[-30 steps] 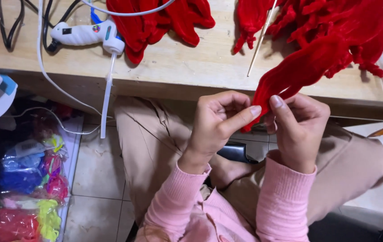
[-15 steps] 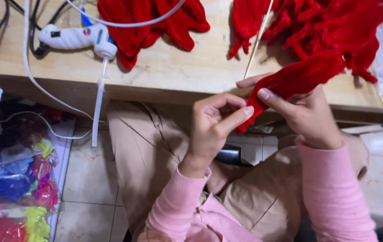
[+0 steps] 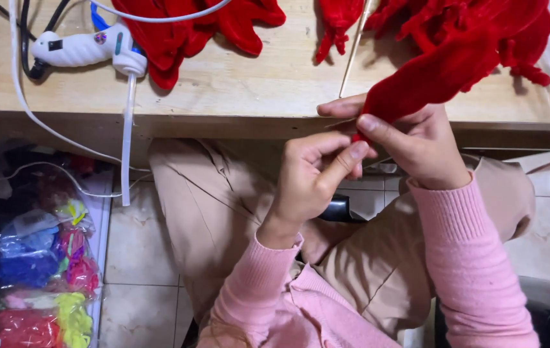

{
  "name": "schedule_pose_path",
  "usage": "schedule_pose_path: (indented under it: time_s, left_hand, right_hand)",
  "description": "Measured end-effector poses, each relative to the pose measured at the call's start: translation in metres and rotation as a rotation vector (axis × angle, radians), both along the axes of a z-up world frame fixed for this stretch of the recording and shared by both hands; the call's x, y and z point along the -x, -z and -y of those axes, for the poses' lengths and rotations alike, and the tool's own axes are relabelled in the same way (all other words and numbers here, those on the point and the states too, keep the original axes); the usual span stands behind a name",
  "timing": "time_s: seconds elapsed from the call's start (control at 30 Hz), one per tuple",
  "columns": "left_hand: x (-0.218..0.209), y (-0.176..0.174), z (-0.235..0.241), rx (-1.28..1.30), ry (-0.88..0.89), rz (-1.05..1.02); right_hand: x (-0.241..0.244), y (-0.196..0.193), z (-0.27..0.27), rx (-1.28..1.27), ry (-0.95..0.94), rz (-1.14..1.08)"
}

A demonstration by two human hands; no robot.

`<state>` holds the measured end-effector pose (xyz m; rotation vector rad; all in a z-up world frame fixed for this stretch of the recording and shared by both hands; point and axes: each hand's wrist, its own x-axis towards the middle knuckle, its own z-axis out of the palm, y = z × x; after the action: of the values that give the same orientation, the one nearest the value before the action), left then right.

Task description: The person folds a red feather-like material around a thin stick, securing it by hand. They repeat this process with multiple red feathers, arranging them on a table next to a hot glue gun.

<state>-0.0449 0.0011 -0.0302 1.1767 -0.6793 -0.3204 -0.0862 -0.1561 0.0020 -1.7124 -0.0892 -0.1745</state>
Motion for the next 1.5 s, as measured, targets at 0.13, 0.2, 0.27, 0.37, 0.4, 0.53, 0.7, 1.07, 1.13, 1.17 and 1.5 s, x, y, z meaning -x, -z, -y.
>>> schedule_pose_path:
  time_s: [0.13,0.2,0.27,0.37,0.4,0.53,0.7,1.07,1.13,1.17,1.5]
  left_hand:
    - [0.007,0.003,-0.002,-0.079,-0.066,0.122]
    - [0.01,0.013,0.001,-0.059,-0.004,-0.032]
    - [0.009,0.01,0.004,-0.032,-0.001,-0.062]
    - [0.009,0.006,0.002,-0.03,0.011,-0.123]
    - [0.009,0.005,0.001,-0.05,0.021,-0.156]
    - [0.011,0.006,0.001,-0.058,0.046,-0.181]
    - [0.015,0.007,0.004,-0.118,0.012,-0.031]
    - [0.017,0.008,0.003,0.015,0.003,-0.065]
    - [0.017,0.013,0.007,0.042,0.03,-0.1]
    - [0.018,0.014,0.008,0.03,0.019,-0.133]
    - [0.02,0.015,0.007,-0.078,-0.163,0.015]
  right_hand:
    - [0.0,0.002,0.007,-0.043,-0.116,0.012]
    - [0.001,0.0,0.007,-0.144,-0.15,-0.044]
    - [0.004,0.004,0.007,-0.072,-0.058,-0.033]
    - [0.009,0.001,0.004,-0.079,0.084,-0.006]
    - [0.01,-0.001,0.002,-0.153,0.135,0.01]
    - [0.014,0.005,0.01,-0.201,0.202,0.039]
    - [0.015,0.002,0.002,-0.091,0.177,-0.032]
    - [0.016,0.004,0.0,-0.183,0.134,-0.059]
    - [0.016,0.006,0.0,-0.177,0.14,-0.025]
    - [0.016,0.007,0.0,-0.161,0.138,-0.036]
    - [0.01,0.026,-0.002,-0.287,0.058,-0.18]
